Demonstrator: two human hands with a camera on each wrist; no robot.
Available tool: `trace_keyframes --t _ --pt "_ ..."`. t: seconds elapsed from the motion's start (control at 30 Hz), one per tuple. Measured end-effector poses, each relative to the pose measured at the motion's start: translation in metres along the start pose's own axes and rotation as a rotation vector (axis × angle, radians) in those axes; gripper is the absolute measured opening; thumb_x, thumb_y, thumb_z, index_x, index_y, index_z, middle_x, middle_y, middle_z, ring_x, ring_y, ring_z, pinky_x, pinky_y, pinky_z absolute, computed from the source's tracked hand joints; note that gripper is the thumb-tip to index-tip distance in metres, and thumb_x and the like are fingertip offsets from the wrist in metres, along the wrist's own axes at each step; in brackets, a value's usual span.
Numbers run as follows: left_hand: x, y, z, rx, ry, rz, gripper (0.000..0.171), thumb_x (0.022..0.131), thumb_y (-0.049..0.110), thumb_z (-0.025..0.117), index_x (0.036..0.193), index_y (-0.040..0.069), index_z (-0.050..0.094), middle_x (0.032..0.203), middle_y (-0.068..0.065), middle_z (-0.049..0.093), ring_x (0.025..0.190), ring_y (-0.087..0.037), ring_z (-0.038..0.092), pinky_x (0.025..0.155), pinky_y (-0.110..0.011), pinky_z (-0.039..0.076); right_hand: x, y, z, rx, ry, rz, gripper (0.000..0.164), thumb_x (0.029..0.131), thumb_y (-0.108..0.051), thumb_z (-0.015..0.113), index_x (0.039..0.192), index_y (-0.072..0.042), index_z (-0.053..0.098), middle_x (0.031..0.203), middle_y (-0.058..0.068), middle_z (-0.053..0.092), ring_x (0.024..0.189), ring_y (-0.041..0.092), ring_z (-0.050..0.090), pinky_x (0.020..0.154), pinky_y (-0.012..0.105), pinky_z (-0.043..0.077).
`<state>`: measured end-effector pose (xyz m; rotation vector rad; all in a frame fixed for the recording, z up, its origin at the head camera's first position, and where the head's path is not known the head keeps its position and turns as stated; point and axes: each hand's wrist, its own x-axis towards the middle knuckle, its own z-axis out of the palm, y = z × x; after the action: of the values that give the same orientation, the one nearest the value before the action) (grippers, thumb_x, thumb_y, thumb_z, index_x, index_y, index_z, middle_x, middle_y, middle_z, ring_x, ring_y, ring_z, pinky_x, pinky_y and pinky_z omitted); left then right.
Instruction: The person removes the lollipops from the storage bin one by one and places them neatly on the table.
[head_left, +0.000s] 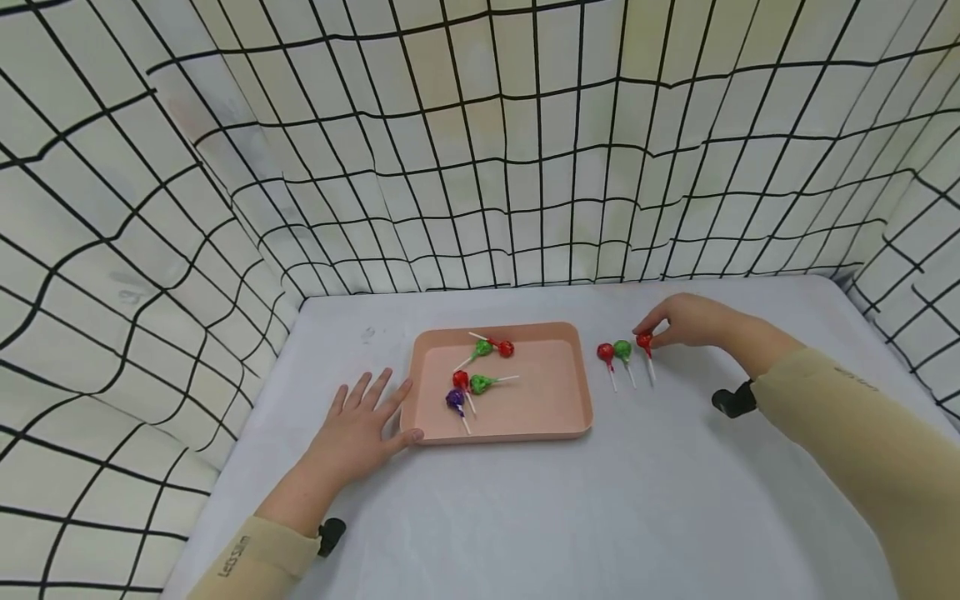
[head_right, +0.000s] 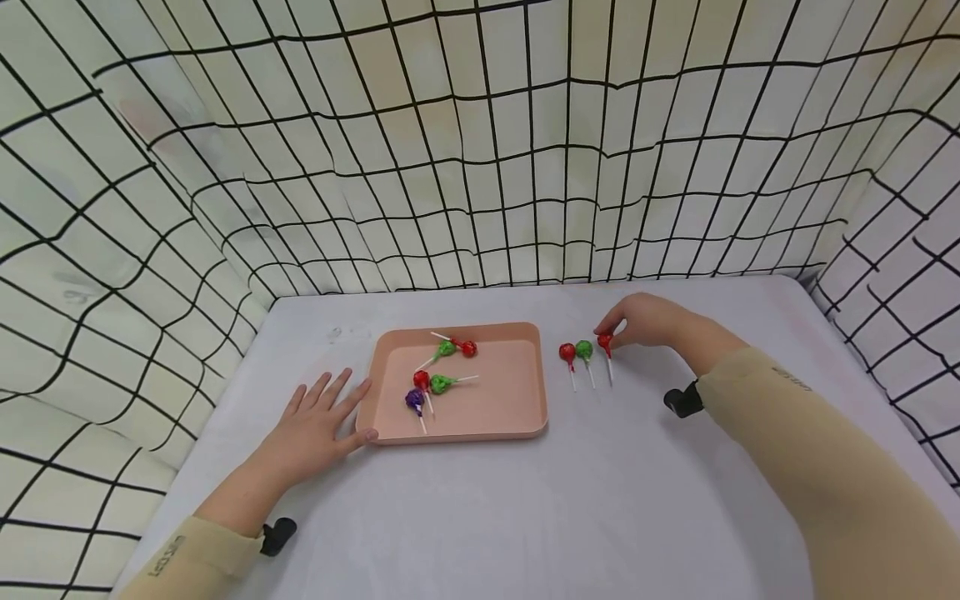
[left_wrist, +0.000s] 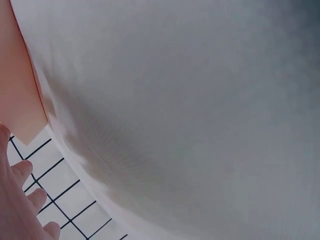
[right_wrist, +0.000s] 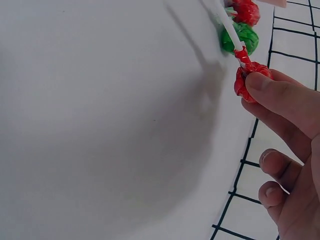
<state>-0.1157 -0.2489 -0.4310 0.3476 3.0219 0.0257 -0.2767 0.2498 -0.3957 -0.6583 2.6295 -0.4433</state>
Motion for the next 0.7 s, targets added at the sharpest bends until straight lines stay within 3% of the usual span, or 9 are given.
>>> trace_keyframes --t 0.7 --pt "0.0 0.004 -0.003 -0.011 0.001 -0.002 0.086 0.089 0.068 0.055 0.158 0.024 0.029 0.163 -0.015 0.02 0.148 -0.044 0.013 0.116 -0.065 0.007 0.006 0.002 0.014 -0.017 0.012 0.012 0.031 0.091 -0.011 0.068 0.121 -0.014 0.073 0.123 0.014 0.067 0.118 0.036 0.056 0.099 0.055 0.047"
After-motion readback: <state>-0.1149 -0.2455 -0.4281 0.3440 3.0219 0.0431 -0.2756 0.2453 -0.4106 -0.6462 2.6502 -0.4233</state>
